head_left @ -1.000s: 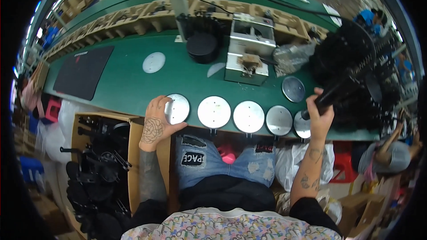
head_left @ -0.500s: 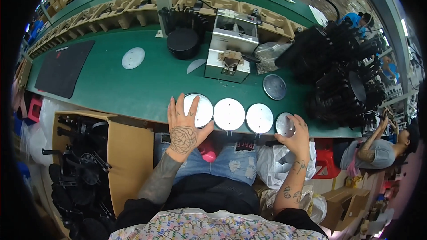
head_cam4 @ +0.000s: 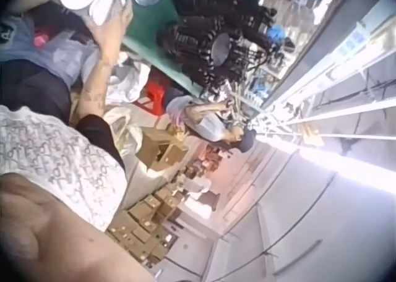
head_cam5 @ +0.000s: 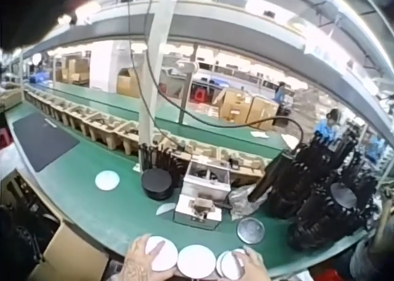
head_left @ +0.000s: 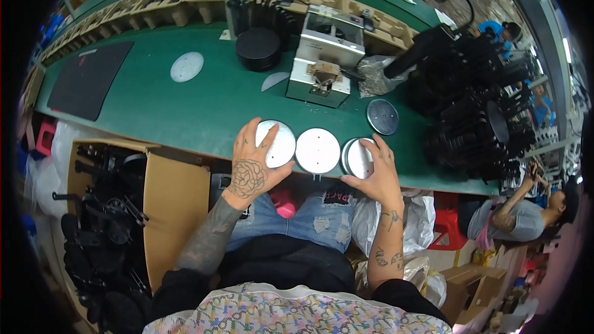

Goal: The person assembles plastic housings and metal plates for electronic devices by hand, securing them together with screws using an electric screwdriver.

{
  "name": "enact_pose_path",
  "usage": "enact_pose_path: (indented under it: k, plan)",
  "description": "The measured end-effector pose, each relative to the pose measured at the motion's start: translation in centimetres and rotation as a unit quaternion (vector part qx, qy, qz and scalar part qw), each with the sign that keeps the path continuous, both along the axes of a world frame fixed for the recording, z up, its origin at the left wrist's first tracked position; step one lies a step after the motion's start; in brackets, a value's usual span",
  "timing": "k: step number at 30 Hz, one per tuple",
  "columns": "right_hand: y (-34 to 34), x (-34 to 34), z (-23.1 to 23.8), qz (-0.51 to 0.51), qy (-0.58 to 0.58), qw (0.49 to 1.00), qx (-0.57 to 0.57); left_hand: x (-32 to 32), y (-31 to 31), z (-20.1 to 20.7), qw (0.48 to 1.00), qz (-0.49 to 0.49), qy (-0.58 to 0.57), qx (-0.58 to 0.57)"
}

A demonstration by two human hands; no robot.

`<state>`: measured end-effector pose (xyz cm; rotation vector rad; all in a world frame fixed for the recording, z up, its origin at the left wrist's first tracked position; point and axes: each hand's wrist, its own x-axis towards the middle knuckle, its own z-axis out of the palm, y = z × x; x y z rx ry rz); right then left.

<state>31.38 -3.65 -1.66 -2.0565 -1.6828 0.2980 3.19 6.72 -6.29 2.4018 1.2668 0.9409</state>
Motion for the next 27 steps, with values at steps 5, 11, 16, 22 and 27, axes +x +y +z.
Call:
enact_pose_path:
  k: [5, 11, 16, 22, 27]
  plan:
    - [-0.6, -1.5, 0.4, 0.005, -0.020, 1.000, -0.011, -0.8, 0.0, 0.3, 1.000, -0.009, -0.001, -0.001]
    - [-0.3, -2.6, 1.6, 0.039, 0.020, 0.998, 0.050, -1.4, -0.4, 0.7, 0.998, -0.040, 0.024, -0.029]
    - [4.4, -5.0, 0.5, 0.176, 0.053, 0.983, 0.023, -2.2, 0.0, 0.8, 0.998, -0.034, 0.040, -0.032]
    - [4.7, -7.5, 1.2, 0.138, -0.002, 0.990, -0.016, -2.7, 0.2, 0.8, 0.995, -0.087, 0.004, -0.050]
    - [5.1, -9.3, 1.7, 0.110, -0.038, 0.993, -0.033, -8.5, 2.1, 2.8, 0.952, -0.240, 0.005, -0.189]
